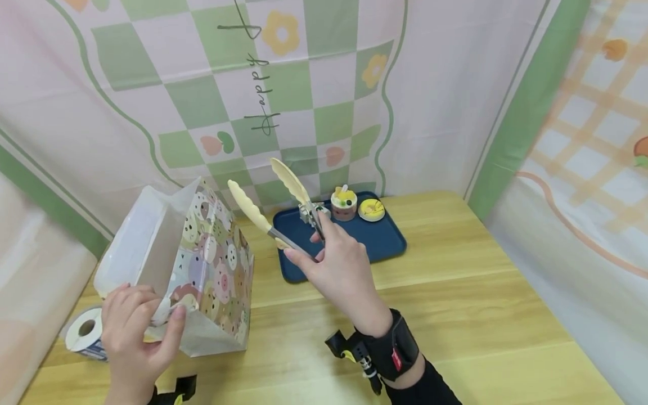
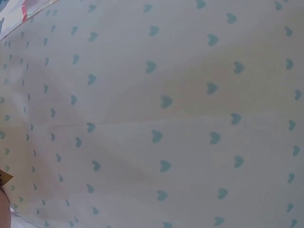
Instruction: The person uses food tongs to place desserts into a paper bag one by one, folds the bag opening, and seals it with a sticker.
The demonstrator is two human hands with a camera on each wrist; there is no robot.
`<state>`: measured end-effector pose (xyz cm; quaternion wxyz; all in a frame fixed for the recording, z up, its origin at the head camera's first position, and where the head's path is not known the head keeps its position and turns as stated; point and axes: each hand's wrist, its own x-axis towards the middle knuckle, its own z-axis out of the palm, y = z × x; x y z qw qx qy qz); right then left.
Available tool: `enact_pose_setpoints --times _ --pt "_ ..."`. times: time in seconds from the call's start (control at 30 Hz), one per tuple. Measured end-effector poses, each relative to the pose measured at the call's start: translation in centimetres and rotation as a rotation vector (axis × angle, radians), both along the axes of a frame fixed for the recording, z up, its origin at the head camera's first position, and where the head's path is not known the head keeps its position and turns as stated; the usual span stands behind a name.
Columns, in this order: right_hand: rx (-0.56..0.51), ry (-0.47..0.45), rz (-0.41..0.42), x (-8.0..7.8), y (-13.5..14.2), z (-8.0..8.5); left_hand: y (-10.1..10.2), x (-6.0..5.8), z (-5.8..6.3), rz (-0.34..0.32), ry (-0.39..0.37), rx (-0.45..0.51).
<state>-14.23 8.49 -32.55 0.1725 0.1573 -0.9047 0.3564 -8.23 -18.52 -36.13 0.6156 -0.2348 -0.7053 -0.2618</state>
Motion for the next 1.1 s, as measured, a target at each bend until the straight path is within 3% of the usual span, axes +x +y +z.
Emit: enact_pose_setpoints --times 0.5,0.73,1.1 --pt "-0.027 -0.049 -0.058 -1.5 2.2 -1.2 -0.1 -0.2 -0.1 0.005 0.0 0.009" --pt "0.025 -0.102 -0.119 -2.3 3.2 -2.2 0.1 -0.2 -0.2 0.004 0.005 0.012" --pt "0.029 -0.109 -0.165 -4.0 4.4 -3.4 0.0 -0.4 -0.3 0.007 0.026 0.023"
